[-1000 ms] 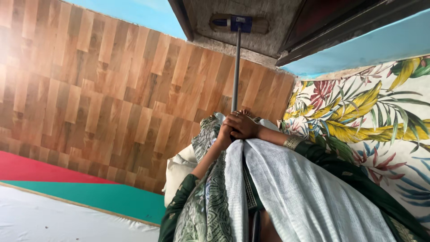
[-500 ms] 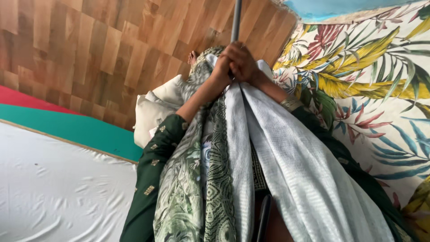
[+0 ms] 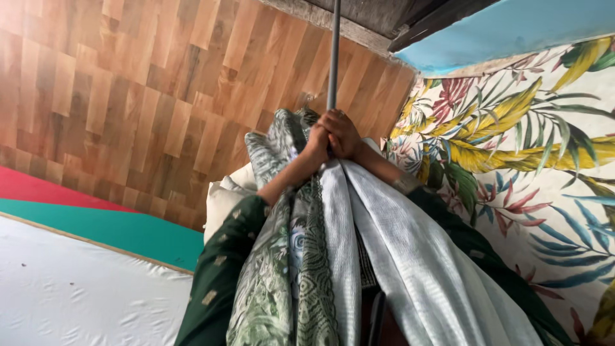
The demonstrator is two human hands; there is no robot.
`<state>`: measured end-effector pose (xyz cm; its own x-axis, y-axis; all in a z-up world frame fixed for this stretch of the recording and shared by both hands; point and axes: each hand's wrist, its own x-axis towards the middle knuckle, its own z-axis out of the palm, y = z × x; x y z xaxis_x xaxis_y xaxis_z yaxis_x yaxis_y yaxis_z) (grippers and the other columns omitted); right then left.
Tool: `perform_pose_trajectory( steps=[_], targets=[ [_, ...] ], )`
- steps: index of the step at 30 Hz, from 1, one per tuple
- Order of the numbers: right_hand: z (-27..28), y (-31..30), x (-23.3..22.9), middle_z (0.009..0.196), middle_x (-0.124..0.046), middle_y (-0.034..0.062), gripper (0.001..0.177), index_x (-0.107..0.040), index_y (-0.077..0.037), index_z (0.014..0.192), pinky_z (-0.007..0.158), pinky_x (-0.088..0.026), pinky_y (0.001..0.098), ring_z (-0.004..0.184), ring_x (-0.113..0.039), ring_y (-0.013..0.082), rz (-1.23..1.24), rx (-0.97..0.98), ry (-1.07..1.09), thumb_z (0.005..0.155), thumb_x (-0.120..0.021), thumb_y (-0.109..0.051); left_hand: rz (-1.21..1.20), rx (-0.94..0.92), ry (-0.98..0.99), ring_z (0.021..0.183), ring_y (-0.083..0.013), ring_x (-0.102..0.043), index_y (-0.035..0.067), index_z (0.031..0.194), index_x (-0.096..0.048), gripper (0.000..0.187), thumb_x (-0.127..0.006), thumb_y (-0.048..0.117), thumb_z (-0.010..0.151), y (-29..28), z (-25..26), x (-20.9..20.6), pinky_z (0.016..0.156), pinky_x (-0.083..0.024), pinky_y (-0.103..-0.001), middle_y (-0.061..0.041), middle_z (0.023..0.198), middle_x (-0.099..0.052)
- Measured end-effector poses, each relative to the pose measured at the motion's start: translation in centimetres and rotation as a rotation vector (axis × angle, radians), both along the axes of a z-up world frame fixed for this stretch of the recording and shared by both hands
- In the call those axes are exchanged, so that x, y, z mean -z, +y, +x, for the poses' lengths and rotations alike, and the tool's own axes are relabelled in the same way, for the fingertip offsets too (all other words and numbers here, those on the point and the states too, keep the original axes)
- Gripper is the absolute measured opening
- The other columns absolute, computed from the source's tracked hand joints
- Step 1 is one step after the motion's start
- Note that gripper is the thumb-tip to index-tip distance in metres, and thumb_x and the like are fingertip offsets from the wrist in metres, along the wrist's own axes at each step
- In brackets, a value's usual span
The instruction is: The person is mopping the floor with a mop, moving between a tiled bathroom and an adjacent room with wood-patterned flooring.
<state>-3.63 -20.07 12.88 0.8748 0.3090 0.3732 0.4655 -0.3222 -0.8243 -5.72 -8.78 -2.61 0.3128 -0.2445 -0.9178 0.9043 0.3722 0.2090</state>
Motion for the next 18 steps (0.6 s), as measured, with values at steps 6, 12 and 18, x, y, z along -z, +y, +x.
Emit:
perform_pose_trajectory(
  steps=[6, 12, 18],
  targets=[
    [5.6, -3.2, 5.3, 0.122, -0.06, 0.0258, 0.042, -0.059, 0.002, 0.126, 0.101, -0.045, 0.0535, 0.114, -0.057, 0.0485, -0.263, 0.113, -0.146, 0.112, -0.036, -0.029, -0.119, -0.035, -0.151, 0.076, -0.0258, -0.07, 0.008, 0.098, -0.064, 0.028, -0.051, 0.033, 0.098, -3.8, 10.0, 1.6, 0.063, -0.06, -0.041, -0.013, 0.089, -0.069],
    [10.2, -1.6, 1.7, 0.114, -0.063, 0.0203, 0.037, -0.061, -0.004, 0.124, 0.1, -0.047, 0.0513, 0.111, -0.06, 0.0394, -0.315, 0.068, 0.305, 0.109, -0.041, -0.032, -0.409, -0.134, -0.159, 0.077, -0.0217, -0.071, 0.01, 0.1, -0.066, 0.023, -0.055, 0.03, 0.101, -1.5, 15.7, -0.4, 0.065, -0.06, -0.035, -0.011, 0.092, -0.07],
    [5.0, 2.6, -3.4, 0.125, -0.063, 0.0196, 0.047, -0.059, -0.004, 0.132, 0.11, -0.04, 0.0518, 0.118, -0.058, 0.0411, -0.172, 0.12, 0.048, 0.105, -0.045, -0.04, -0.416, 0.104, -0.331, 0.073, -0.0205, -0.062, 0.011, 0.1, -0.065, 0.024, -0.052, 0.03, 0.097, 2.7, 9.6, -1.4, 0.056, -0.052, -0.033, -0.008, 0.086, -0.064]
  ],
)
